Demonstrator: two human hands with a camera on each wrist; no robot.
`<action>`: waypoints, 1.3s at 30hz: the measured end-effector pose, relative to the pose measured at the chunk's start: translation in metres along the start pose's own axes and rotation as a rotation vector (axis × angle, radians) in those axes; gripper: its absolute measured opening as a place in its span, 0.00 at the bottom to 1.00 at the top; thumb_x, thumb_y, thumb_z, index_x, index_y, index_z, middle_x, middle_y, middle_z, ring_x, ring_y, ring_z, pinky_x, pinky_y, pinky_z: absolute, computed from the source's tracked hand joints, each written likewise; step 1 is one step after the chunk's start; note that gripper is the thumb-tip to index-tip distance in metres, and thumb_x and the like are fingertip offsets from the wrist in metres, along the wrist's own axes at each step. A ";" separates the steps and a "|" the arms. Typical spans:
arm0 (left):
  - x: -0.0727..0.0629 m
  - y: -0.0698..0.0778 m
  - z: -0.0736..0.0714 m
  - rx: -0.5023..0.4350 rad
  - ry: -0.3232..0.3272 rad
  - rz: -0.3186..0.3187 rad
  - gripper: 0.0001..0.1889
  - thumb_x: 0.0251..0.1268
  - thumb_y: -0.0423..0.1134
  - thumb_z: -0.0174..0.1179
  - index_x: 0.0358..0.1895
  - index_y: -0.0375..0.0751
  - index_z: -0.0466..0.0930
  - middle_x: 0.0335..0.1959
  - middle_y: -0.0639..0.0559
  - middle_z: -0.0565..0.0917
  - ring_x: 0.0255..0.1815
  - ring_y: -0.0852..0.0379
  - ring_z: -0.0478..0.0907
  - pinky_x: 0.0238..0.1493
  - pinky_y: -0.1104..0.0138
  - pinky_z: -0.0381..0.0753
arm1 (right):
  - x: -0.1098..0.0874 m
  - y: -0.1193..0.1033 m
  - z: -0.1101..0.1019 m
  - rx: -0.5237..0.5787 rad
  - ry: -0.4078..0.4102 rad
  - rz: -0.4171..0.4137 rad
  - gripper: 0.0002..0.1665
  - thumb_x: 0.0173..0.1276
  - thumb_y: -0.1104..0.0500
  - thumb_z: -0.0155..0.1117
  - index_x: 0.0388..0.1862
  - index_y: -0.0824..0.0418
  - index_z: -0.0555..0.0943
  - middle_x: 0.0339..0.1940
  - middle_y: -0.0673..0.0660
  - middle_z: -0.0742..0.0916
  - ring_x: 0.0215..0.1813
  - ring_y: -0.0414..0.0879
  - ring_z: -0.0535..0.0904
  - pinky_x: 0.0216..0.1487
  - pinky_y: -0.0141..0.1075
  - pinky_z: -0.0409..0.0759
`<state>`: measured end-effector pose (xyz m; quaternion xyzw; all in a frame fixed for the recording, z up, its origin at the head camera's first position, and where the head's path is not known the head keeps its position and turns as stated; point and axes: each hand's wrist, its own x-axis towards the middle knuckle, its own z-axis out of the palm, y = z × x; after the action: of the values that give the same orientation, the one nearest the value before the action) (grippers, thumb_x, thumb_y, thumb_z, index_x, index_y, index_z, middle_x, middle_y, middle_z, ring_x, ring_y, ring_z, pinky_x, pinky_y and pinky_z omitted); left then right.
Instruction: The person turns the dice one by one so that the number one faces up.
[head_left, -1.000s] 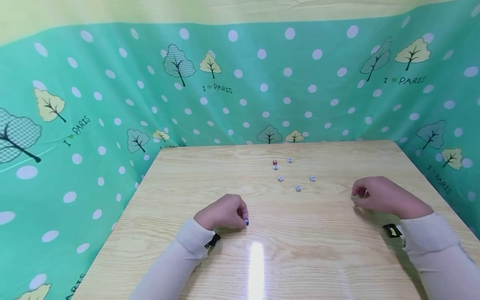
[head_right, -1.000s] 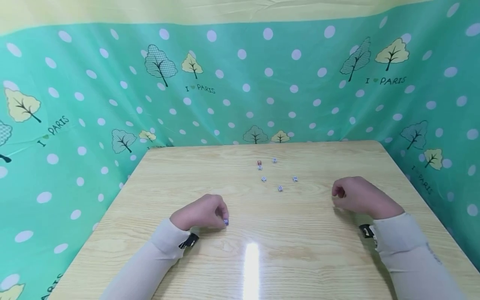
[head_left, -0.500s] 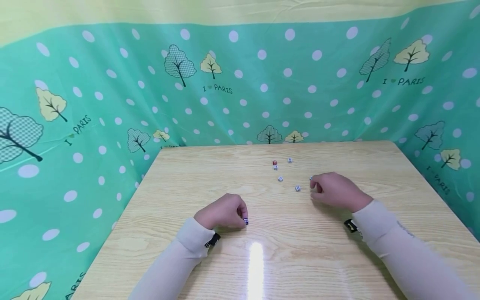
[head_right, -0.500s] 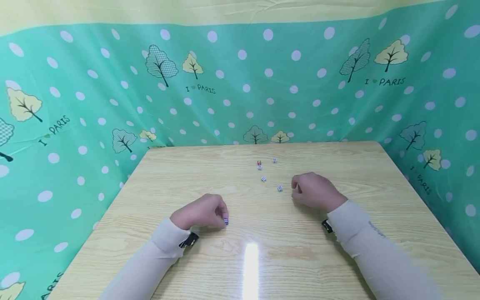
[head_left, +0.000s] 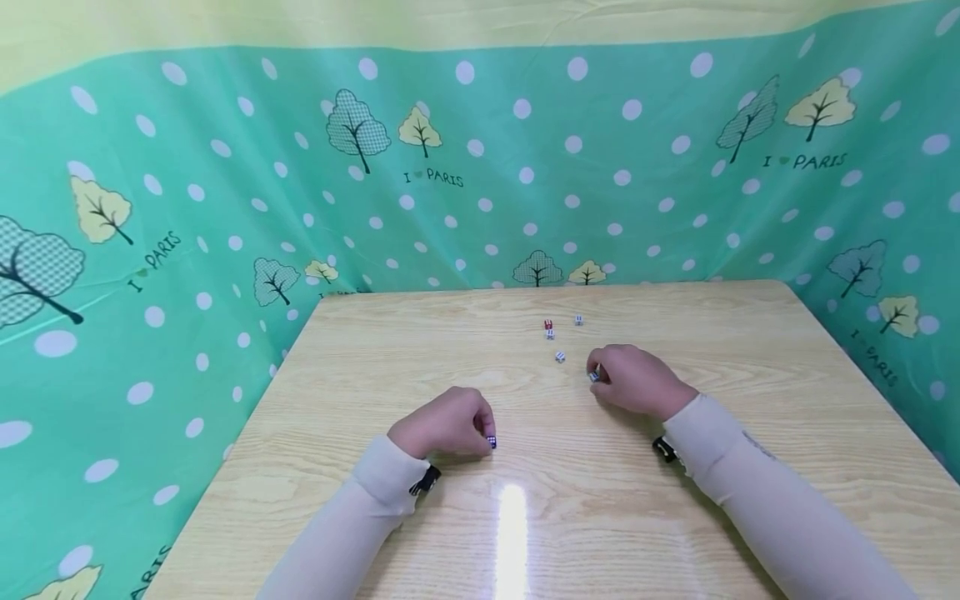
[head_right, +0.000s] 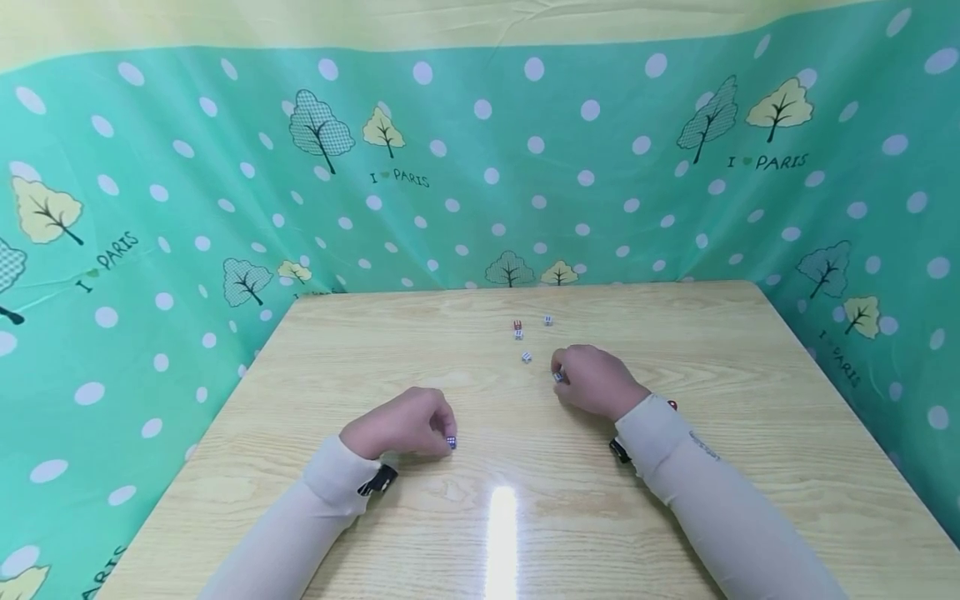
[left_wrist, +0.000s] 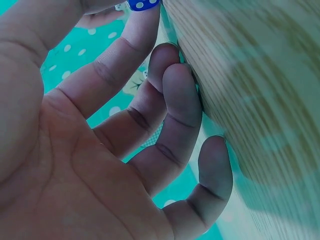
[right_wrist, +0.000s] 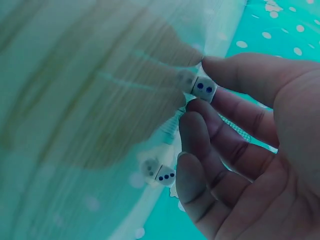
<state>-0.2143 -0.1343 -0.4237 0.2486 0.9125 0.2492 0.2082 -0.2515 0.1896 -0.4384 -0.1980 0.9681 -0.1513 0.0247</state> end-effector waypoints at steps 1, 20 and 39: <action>0.000 0.000 0.000 0.006 0.002 0.002 0.06 0.51 0.31 0.71 0.25 0.48 0.85 0.23 0.59 0.81 0.27 0.61 0.74 0.30 0.68 0.75 | 0.000 0.000 0.000 -0.004 -0.001 -0.005 0.09 0.67 0.57 0.72 0.43 0.58 0.85 0.29 0.47 0.84 0.31 0.43 0.75 0.37 0.39 0.78; 0.001 0.002 0.000 0.001 -0.001 0.012 0.08 0.52 0.32 0.73 0.24 0.48 0.85 0.22 0.58 0.81 0.26 0.61 0.73 0.29 0.68 0.74 | -0.055 -0.014 -0.005 -0.038 -0.004 -0.068 0.07 0.65 0.57 0.74 0.30 0.49 0.83 0.26 0.41 0.80 0.28 0.38 0.72 0.32 0.34 0.74; 0.001 -0.002 0.001 0.009 0.005 0.002 0.08 0.51 0.32 0.73 0.24 0.50 0.84 0.23 0.58 0.82 0.28 0.60 0.74 0.32 0.66 0.76 | -0.100 -0.026 0.001 0.013 0.011 -0.195 0.12 0.64 0.56 0.75 0.29 0.43 0.79 0.25 0.36 0.76 0.27 0.31 0.69 0.31 0.29 0.71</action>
<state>-0.2153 -0.1347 -0.4252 0.2497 0.9140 0.2457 0.2047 -0.1498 0.2056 -0.4331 -0.2904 0.9433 -0.1604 0.0060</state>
